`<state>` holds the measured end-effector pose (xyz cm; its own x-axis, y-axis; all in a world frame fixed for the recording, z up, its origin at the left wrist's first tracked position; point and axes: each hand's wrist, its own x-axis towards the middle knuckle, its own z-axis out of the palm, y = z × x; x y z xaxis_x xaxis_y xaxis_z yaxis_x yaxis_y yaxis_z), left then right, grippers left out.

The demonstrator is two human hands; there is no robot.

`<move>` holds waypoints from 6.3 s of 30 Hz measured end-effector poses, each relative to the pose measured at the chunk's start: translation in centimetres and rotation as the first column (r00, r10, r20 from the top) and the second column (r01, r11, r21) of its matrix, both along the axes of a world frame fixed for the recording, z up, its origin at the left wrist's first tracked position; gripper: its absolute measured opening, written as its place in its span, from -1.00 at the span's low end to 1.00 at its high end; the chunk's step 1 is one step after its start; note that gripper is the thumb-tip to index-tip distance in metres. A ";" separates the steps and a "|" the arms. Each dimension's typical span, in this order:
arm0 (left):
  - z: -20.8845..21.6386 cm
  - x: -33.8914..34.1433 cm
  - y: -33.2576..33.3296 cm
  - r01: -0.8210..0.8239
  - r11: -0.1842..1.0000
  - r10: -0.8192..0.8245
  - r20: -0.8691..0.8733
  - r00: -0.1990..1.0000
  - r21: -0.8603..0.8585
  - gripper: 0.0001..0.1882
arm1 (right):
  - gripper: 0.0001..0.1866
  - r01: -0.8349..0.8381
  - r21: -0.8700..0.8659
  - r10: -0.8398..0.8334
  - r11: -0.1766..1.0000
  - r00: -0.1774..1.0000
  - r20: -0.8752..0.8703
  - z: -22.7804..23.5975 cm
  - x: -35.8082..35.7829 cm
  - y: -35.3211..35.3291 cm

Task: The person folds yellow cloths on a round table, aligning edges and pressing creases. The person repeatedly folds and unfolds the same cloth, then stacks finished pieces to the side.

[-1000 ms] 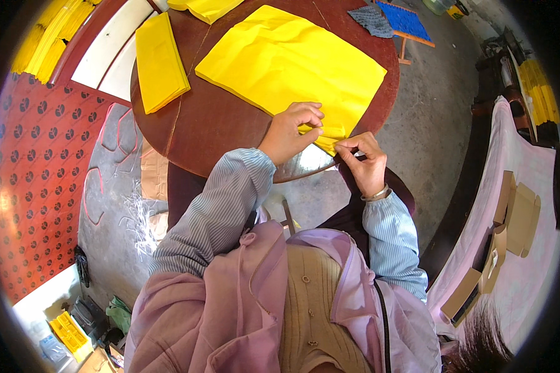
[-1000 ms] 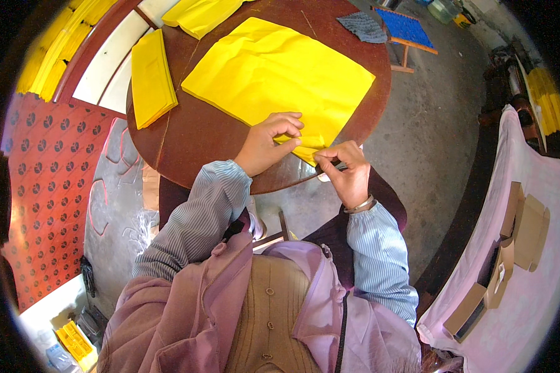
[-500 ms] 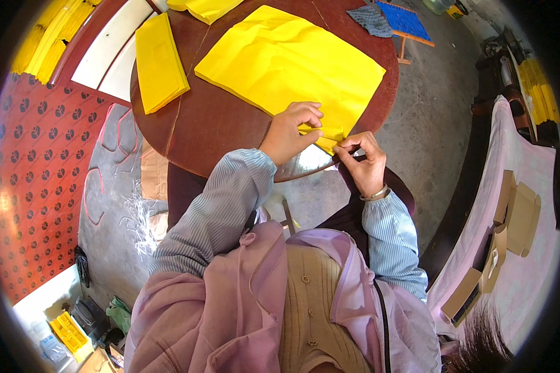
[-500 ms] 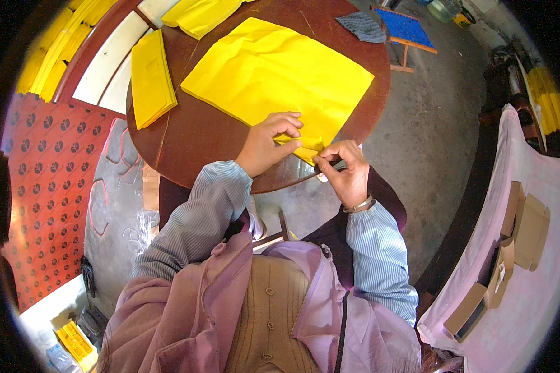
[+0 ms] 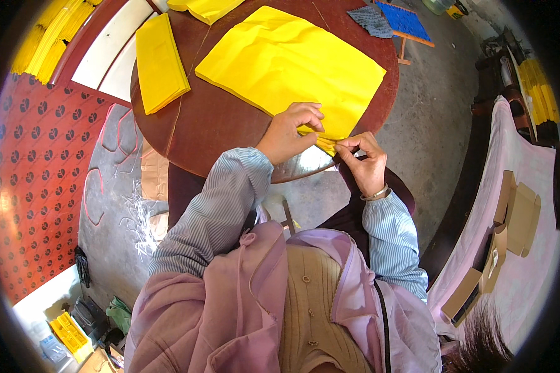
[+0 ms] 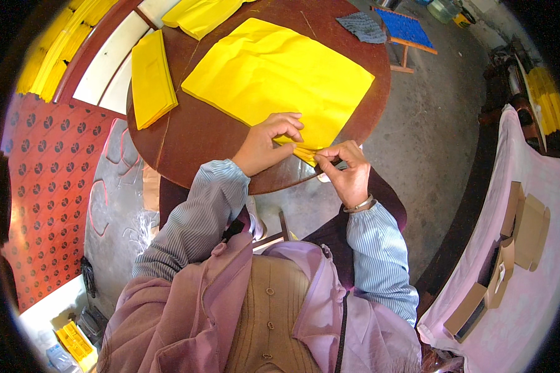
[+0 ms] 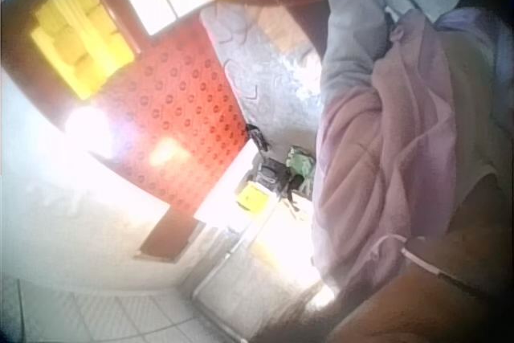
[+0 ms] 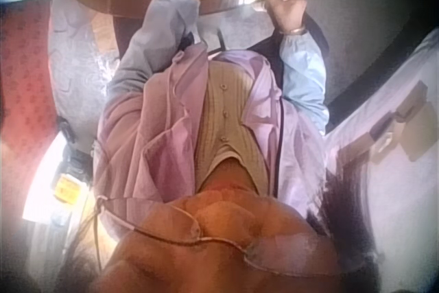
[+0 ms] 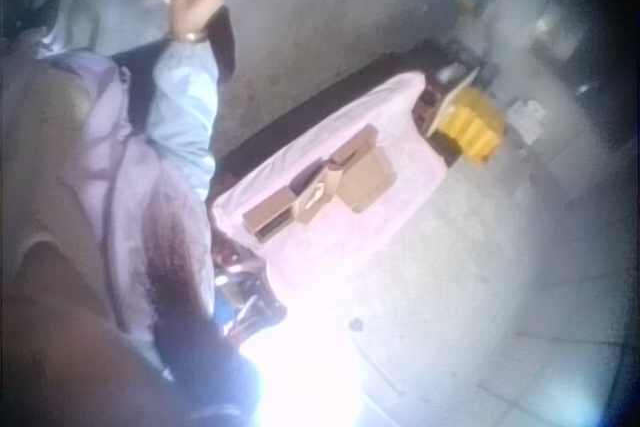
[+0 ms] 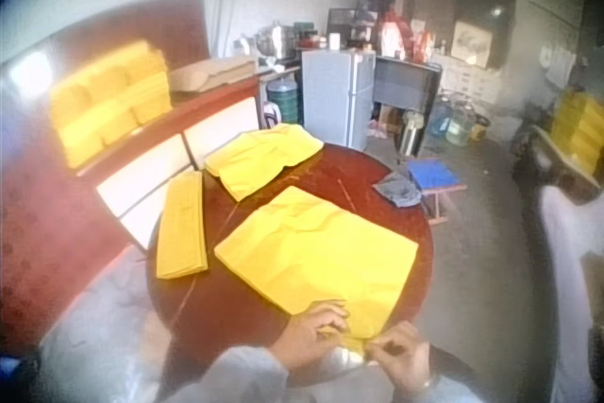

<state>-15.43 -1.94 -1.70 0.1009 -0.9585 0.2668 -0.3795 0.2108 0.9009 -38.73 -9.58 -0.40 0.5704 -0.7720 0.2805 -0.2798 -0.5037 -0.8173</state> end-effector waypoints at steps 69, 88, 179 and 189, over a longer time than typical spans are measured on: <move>-0.7 -0.7 -0.3 -0.048 0.998 0.047 -0.016 0.999 -0.050 -0.84 | -0.83 0.003 0.032 -0.004 0.999 0.999 0.041 0.1 0.3 -0.1; -0.1 -0.1 0.0 0.027 1.000 -0.027 0.058 0.998 -0.005 -0.75 | -0.85 0.004 0.125 -0.008 0.992 1.000 0.028 0.1 0.2 -0.1; -0.5 -1.0 -0.6 -0.105 0.994 0.105 -0.008 0.994 -0.022 -0.84 | -0.86 -0.038 -0.078 0.036 0.996 0.999 -0.025 0.4 0.1 -0.2; -0.4 -0.3 -0.2 -0.011 1.000 0.010 -0.002 1.000 -0.018 -0.83 | -0.86 0.019 0.136 -0.015 0.991 0.999 -0.028 0.3 0.1 -0.2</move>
<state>-15.68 -2.15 -2.12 0.1113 -0.9524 0.2839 -0.3804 0.2230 0.8975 -38.64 -9.80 -0.10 0.5625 -0.8117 0.1574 -0.3100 -0.3835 -0.8700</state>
